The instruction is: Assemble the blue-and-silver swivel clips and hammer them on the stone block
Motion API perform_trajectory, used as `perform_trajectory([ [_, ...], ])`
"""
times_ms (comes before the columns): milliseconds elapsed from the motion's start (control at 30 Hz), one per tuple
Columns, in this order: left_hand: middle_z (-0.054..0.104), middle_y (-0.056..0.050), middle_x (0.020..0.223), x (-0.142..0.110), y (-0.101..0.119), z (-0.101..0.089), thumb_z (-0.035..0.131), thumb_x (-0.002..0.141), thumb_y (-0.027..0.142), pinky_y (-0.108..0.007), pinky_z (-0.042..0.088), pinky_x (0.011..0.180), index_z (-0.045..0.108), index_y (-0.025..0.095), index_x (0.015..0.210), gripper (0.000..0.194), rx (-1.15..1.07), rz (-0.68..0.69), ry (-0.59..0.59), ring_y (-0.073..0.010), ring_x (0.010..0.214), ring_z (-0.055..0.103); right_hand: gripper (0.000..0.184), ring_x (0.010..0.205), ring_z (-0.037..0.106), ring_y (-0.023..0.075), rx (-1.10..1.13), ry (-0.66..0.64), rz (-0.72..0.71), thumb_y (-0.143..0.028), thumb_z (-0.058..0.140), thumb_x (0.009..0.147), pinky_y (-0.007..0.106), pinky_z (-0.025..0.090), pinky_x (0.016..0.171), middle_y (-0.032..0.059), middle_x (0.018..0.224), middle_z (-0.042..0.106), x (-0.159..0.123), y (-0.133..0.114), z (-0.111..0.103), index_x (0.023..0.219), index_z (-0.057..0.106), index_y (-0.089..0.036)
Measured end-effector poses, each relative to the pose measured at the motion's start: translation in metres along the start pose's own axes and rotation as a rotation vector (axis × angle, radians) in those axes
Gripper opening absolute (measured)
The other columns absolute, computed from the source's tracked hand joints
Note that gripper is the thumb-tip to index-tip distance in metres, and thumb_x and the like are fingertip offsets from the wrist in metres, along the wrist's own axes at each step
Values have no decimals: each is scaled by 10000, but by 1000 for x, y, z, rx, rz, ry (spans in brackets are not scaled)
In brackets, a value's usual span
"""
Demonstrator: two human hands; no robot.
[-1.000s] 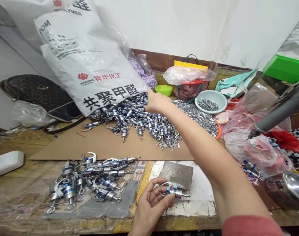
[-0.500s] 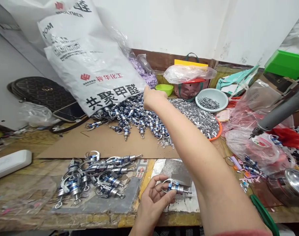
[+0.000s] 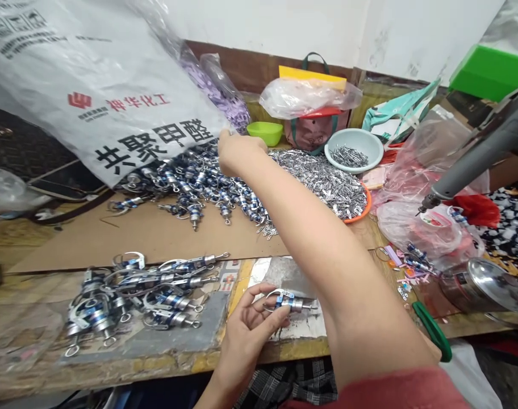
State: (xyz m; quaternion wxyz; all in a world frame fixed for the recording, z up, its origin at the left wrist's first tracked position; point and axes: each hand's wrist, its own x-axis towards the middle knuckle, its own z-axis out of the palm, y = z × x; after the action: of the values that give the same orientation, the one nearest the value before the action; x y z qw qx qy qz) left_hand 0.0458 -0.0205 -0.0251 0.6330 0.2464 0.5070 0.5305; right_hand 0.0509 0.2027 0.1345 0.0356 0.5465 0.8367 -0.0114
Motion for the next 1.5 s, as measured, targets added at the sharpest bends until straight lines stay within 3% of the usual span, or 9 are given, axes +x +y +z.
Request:
perform_trajectory([
  [267,610,16,670,1,-2,1,770,572,270,-228,504,530,498,171,934,463,-3,20,3,-118,596,581,776,1113,522,307,27,17,-8,-71,544,708,418,478,849,194,1237,516,4,-3,3,1397,188,-82],
  [367,611,20,669,0,-2,1,768,572,267,-221,499,529,503,176,927,452,-3,16,3,-119,592,593,681,1064,548,294,78,105,-84,-64,532,718,409,472,830,155,1165,560,-11,-3,4,1350,282,-103],
  [567,620,24,688,-1,1,-1,772,566,255,-212,505,581,530,181,924,439,-7,-7,-5,-112,620,606,242,851,577,168,326,289,-460,-83,467,793,278,442,762,52,880,634,-110,24,51,945,645,-149],
  [700,640,24,689,-1,3,-1,771,571,233,-207,509,598,525,180,918,429,-26,-30,-33,-111,623,618,198,706,583,126,553,259,-424,-112,471,850,235,446,628,39,780,654,-185,63,100,889,660,-156],
  [800,653,21,698,-1,3,-2,769,575,224,-203,511,605,524,179,930,434,-19,-19,-12,-107,621,621,181,750,594,137,504,205,-382,-99,497,849,255,443,687,36,813,669,-214,79,119,899,651,-181],
  [1000,671,2,720,3,2,-10,781,574,243,-209,516,611,504,169,962,483,25,-52,-71,-114,627,626,147,713,573,141,418,69,-463,-111,518,841,239,424,643,44,763,645,-205,67,121,841,656,-160],
  [1167,681,-5,728,3,4,-10,784,573,255,-207,511,593,497,168,979,505,35,-61,-72,-120,620,632,114,677,583,115,686,8,-365,-120,555,829,209,441,640,28,737,654,-193,57,115,807,664,-147],
  [1333,671,-3,730,4,3,-10,780,578,246,-218,518,603,502,168,981,496,27,-53,-74,-115,610,628,131,678,604,121,881,158,-161,-145,543,831,218,458,633,31,737,676,-203,48,125,784,664,-157],
  [1500,654,11,721,4,1,-12,784,562,233,-215,514,597,510,171,973,498,17,-44,-69,-109,593,620,140,688,560,156,649,270,-154,-177,522,833,277,433,652,44,713,640,-213,36,133,763,643,-167],
])
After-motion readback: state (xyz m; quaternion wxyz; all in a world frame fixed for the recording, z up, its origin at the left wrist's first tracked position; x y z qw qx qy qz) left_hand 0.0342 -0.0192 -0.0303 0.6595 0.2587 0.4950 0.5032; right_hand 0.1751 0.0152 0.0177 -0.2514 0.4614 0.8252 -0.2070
